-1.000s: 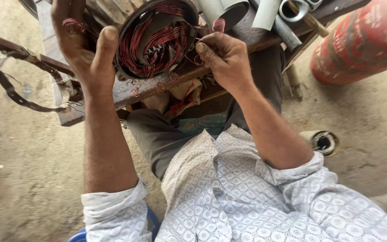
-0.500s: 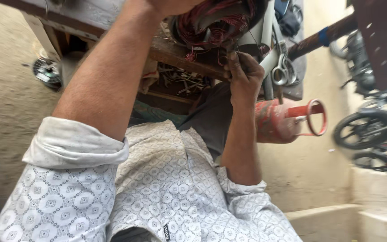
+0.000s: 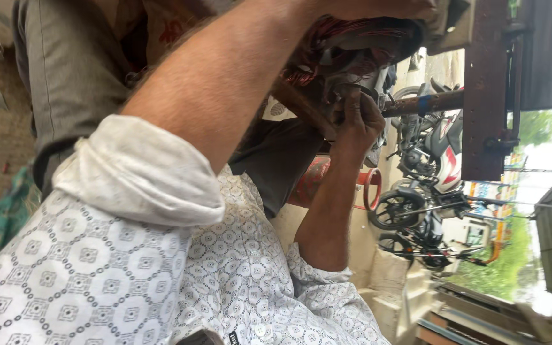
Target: The person inserts white insulating paper into the slots of an electric motor stator containing copper windings. They use shears to cut the paper to size and tuck it between the coils. The person then rotates the stator to access different sections.
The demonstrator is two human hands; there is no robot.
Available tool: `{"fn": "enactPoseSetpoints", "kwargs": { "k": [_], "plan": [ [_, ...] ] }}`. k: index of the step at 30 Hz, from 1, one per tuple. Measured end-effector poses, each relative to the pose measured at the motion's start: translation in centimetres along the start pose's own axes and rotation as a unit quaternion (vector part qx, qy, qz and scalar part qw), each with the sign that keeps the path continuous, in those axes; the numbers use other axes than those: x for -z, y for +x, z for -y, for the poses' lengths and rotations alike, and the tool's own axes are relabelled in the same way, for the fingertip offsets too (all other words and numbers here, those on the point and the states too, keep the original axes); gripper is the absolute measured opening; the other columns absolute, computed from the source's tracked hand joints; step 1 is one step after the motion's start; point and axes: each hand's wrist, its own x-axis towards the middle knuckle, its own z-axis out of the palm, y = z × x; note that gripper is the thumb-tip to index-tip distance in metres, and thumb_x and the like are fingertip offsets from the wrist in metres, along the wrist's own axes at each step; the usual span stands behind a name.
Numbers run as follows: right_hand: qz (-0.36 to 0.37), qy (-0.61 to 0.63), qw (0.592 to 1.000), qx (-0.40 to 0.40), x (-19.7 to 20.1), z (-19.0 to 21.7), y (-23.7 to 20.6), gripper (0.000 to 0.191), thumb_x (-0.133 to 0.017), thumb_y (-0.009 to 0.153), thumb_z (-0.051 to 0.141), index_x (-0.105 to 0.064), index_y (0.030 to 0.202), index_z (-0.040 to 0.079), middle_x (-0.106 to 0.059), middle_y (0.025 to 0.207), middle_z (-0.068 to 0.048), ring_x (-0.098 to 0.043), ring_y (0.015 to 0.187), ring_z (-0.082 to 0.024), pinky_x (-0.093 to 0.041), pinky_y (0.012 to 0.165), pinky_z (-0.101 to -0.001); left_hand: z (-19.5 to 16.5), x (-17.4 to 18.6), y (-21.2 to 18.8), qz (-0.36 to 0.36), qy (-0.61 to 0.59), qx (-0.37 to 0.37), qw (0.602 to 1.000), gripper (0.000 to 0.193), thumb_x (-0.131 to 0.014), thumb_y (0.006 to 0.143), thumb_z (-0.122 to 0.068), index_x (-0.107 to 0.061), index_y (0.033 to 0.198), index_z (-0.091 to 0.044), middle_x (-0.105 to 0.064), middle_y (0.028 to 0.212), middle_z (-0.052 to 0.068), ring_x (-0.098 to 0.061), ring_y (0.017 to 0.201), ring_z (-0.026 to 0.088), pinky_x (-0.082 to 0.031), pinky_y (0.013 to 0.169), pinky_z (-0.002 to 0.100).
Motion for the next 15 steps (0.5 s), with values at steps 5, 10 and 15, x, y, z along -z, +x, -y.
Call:
{"fn": "enactPoseSetpoints", "kwargs": {
  "k": [5,10,15],
  "plan": [
    [-0.013,-0.032,0.999,-0.019,1.1,-0.3,-0.2,0.022,-0.074,0.1,0.021,-0.077,0.098,-0.001,-0.064,0.072,-0.002,-0.055,0.06,-0.01,-0.041,0.054,-0.0245,-0.3,-0.9,0.5,-0.005,-0.013,0.004,1.0,0.064,-0.06,0.092,-0.073,-0.077,0.112,-0.015,-0.076,0.08,0.009,-0.076,0.063,0.019,-0.064,0.053,0.031],
    [-0.021,-0.021,0.999,-0.021,1.2,0.0,0.1,0.025,-0.075,0.098,0.024,-0.077,0.095,-0.001,-0.067,0.073,-0.004,-0.058,0.06,-0.012,-0.044,0.053,-0.0249,-0.8,-1.2,0.3,-0.007,-0.022,0.002,1.0,0.063,-0.061,0.093,-0.072,-0.077,0.112,-0.014,-0.076,0.079,0.009,-0.076,0.063,0.018,-0.064,0.053,0.031],
    [0.023,-0.036,0.999,-0.014,1.2,1.0,-0.5,0.026,-0.078,0.097,0.024,-0.076,0.103,-0.001,-0.072,0.084,-0.006,-0.064,0.069,-0.013,-0.05,0.061,-0.025,-1.1,-1.0,0.1,-0.007,-0.024,0.0,1.0,0.062,-0.061,0.094,-0.071,-0.077,0.112,-0.014,-0.076,0.079,0.009,-0.076,0.062,0.018,-0.064,0.052,0.031]
  ]
}}
